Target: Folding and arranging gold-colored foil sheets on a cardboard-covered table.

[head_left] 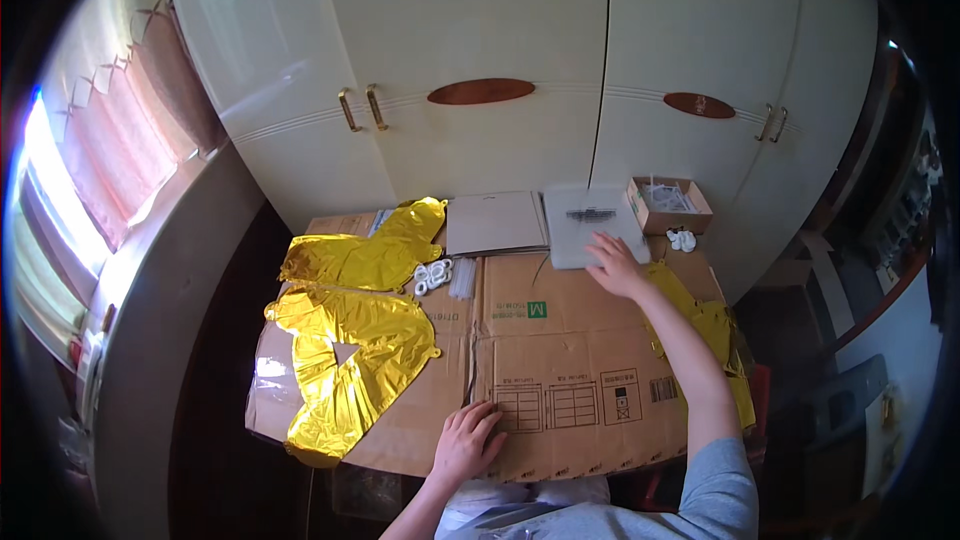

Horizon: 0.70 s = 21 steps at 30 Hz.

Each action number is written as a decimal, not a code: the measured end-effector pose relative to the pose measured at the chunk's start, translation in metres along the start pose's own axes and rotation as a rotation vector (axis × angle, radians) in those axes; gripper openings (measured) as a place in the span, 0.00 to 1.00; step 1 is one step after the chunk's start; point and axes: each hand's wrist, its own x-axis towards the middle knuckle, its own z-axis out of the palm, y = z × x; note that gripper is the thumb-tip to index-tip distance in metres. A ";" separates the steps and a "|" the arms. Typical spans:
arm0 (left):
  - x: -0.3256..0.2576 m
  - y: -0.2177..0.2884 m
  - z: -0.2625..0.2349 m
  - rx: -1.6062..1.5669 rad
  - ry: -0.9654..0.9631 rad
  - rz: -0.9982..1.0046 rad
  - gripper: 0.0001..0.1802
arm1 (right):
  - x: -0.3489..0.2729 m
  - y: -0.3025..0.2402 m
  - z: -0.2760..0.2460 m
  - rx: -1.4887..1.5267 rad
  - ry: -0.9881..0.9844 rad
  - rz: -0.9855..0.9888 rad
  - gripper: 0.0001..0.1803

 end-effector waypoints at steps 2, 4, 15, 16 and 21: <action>-0.005 -0.004 0.000 -0.027 0.047 0.014 0.20 | -0.014 -0.047 -0.019 -0.010 -0.024 -0.102 0.26; -0.009 -0.006 -0.004 -0.044 0.094 -0.024 0.20 | -0.028 -0.087 -0.027 0.011 -0.036 -0.205 0.25; 0.002 -0.132 -0.052 0.295 0.100 -0.301 0.29 | -0.059 -0.240 0.002 0.329 -0.062 -0.480 0.23; 0.001 -0.124 -0.057 0.314 0.127 -0.239 0.27 | -0.058 -0.250 0.012 0.355 -0.066 -0.473 0.22; -0.018 -0.128 -0.049 0.357 0.223 -0.152 0.16 | -0.051 -0.287 0.067 0.519 -0.028 -0.463 0.20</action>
